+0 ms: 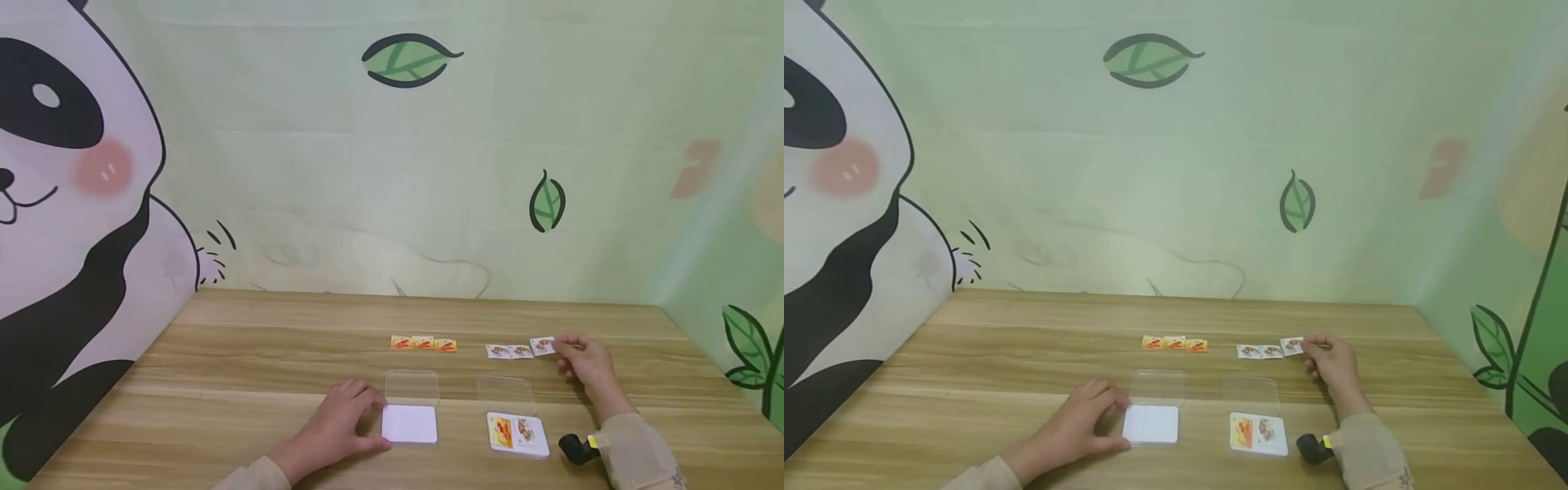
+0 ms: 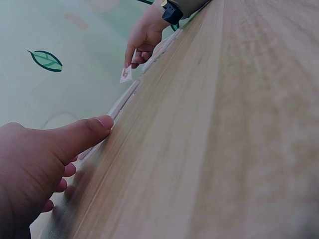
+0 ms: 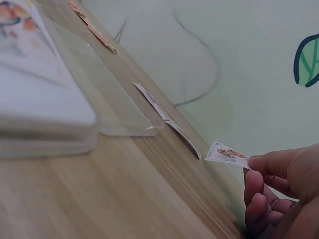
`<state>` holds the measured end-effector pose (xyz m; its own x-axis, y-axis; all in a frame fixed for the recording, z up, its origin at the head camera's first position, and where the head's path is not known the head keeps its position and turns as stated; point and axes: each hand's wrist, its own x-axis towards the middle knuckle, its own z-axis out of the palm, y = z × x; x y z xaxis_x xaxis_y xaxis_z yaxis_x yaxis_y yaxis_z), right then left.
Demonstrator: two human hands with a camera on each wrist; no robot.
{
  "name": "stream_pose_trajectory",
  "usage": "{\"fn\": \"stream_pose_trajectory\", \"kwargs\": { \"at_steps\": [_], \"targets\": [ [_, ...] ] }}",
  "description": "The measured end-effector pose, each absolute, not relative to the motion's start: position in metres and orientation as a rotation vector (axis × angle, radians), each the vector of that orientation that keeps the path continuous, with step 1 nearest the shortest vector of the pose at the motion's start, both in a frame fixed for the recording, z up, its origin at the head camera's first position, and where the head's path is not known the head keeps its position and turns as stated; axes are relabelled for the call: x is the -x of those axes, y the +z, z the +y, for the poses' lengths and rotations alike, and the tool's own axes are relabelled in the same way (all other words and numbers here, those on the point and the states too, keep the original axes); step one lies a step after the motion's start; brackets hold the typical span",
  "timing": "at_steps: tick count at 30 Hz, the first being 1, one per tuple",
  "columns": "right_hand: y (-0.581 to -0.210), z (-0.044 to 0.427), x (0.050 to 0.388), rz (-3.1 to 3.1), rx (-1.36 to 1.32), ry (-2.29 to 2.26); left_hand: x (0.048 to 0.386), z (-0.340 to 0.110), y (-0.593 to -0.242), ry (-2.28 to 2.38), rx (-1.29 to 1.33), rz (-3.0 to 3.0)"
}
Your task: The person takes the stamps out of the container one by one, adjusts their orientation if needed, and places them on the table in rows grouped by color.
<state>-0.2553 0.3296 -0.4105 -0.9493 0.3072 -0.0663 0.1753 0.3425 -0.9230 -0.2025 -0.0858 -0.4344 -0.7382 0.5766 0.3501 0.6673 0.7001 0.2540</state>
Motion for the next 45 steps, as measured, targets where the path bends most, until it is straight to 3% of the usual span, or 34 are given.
{"fn": "stream_pose_trajectory", "kwargs": {
  "at_steps": [45],
  "targets": [
    [-0.420, 0.327, 0.257, -2.599, 0.487, 1.326, 0.202, -0.086, -0.433, -0.546, 0.990, -2.691]
  ]
}}
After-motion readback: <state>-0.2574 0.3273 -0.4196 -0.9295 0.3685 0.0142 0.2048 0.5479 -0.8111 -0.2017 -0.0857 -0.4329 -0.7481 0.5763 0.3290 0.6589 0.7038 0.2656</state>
